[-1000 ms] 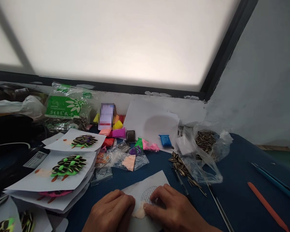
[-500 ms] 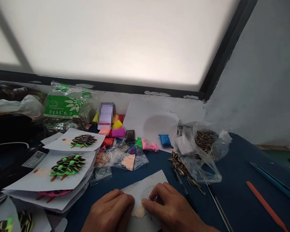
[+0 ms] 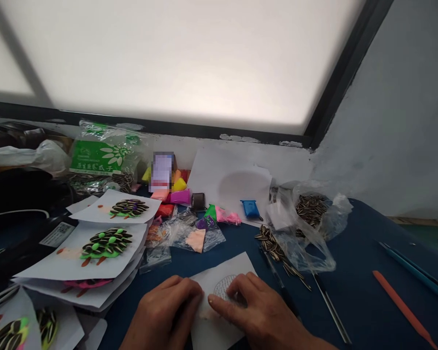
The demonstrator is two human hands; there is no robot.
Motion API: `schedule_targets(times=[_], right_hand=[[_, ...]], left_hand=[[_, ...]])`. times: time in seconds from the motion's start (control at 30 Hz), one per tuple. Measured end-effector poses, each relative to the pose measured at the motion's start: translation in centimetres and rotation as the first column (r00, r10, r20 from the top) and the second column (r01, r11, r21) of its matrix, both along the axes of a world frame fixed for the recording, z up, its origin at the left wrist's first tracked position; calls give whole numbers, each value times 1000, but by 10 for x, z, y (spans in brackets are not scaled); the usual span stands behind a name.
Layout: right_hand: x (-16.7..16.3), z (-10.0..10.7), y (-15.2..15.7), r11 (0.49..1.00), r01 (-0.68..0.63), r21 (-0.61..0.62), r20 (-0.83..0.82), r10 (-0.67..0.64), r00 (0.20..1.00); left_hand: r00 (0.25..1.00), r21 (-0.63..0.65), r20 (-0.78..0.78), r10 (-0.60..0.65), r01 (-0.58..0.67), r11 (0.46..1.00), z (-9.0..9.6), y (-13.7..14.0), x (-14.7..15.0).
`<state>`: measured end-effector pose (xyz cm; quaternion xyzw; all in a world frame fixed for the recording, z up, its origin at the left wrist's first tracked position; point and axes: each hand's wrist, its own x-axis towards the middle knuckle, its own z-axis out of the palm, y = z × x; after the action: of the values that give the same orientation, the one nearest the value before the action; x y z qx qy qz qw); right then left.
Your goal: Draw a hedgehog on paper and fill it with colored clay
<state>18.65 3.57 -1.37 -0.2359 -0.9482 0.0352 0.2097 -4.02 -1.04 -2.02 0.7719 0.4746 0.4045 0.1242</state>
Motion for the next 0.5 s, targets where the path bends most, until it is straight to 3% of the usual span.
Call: schedule_targets(times=[0.2,0.27,0.37,0.43,0.5], right_hand=[[0,0,-1,998,5,55,10,-5,1000],[-1,0,-2,998,-1,56,-18,2,1000],[-8,-7,-4,988,13,153,-129,7,992],[-15,-15,-5,969,80,232,-269,-15,963],[-21,-21,-6,968,100,232,-300,-26,954]], left_hand=[[994,-200,79,71,-54,978,5,2,-2],[993,-213,88,75,-55,976,6,2,-2],[995,-206,84,62,-44,978,6,3,-3],[996,-211,75,55,-38,977,6,3,-3],[995,-222,79,58,-39,974,6,3,-3]])
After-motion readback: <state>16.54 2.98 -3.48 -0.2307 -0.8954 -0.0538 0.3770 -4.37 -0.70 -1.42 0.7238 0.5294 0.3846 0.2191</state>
